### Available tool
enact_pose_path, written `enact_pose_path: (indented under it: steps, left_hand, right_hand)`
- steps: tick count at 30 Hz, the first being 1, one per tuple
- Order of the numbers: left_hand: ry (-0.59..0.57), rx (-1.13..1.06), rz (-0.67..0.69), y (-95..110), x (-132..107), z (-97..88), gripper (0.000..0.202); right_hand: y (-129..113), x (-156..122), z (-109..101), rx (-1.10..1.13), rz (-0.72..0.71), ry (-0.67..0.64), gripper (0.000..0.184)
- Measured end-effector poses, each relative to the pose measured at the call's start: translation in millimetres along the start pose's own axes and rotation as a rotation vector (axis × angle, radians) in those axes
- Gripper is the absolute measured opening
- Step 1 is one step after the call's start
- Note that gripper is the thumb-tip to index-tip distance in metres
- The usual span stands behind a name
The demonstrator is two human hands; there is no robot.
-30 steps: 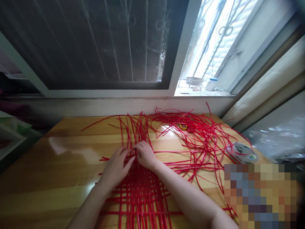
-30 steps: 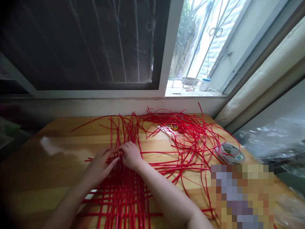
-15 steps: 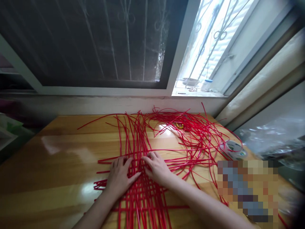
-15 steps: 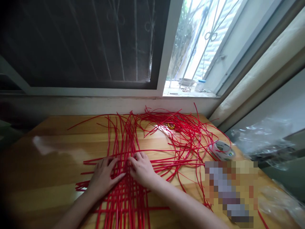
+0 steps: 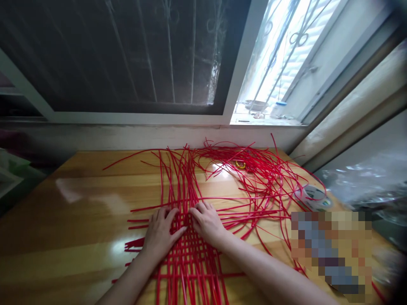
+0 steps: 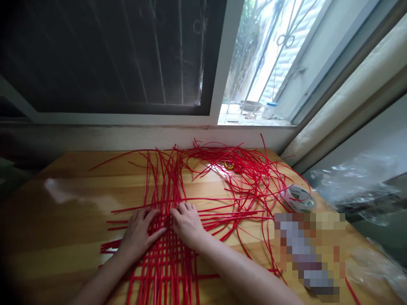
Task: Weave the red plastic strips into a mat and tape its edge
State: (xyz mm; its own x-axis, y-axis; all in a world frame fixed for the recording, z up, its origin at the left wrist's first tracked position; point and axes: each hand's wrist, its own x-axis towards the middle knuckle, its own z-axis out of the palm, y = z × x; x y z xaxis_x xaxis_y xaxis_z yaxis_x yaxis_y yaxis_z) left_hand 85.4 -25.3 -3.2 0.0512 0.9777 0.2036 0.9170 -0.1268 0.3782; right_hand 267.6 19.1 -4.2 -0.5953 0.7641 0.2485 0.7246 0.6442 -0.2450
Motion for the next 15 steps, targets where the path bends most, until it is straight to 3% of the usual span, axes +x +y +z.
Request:
enact_pose_path:
  steps: [7,12,15]
  left_hand:
    - [0.010,0.014,0.018,3,0,-0.2,0.036]
    - [0.219,0.099,-0.007,-4,8,-17.2,0.028]
    - [0.112,0.217,-0.069,-15,12,-29.7,0.017]
  right_hand:
    - [2,1,1,0.015,-0.022,-0.007,0.020]
    - [3,1,1,0.102,-0.028,0.036,0.029]
    - [3,1,1,0.137,-0.008,0.057,0.033]
